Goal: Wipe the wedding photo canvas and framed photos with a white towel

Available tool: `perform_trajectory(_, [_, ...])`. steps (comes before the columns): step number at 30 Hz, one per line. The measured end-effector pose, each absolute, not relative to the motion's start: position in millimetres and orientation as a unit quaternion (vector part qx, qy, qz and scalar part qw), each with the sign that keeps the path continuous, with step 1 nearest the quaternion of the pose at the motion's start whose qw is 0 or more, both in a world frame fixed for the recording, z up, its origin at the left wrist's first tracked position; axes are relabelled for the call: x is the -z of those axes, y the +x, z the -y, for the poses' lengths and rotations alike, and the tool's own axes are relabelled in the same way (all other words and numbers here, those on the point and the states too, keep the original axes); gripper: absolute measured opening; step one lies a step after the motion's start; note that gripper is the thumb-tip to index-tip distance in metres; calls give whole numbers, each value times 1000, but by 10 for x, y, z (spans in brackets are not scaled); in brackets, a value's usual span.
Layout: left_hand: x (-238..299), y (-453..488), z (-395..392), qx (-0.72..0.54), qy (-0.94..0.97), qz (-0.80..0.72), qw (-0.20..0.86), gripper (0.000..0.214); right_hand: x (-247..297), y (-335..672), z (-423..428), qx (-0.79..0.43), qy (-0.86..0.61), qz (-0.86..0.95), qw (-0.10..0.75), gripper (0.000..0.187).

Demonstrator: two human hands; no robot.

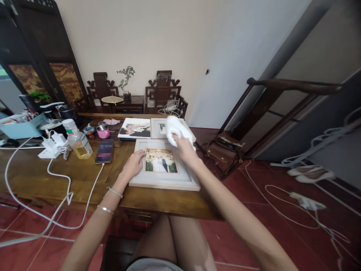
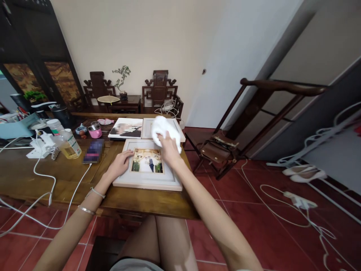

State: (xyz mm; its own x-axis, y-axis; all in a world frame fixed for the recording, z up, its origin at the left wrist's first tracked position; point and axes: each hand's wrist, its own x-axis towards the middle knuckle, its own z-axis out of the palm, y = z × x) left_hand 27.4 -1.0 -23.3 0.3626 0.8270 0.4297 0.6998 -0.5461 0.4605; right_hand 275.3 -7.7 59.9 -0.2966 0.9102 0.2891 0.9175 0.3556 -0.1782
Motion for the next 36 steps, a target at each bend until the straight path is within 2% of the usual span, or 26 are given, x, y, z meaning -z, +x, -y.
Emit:
perform_trajectory(8, [201,238,20,-304,835,-443,121,55,-394,1880,-262,4,-450,889,82,50])
perform_trajectory(16, [334,237,-10,-326,808,-476,118,55,-572,2831,-138,14,-549,836,3,44])
perform_trajectory(23, [349,267,-17,-324,796,-499,109,53,-617,3081,406,5,-567,823,-46,65])
perform_trajectory(29, [312,275,-16,-306,802,-502,106,50,-868,2947,1262,-75,-515,850,-84,71])
perform_trajectory(32, [293,276,-15,-297,807,-499,106,48,-932,2863,1457,-116,-496,857,-77,77])
perform_trajectory(36, [272,263,-11,-290,815,-490,108,52,-743,2770,1280,-116,-511,851,-31,81])
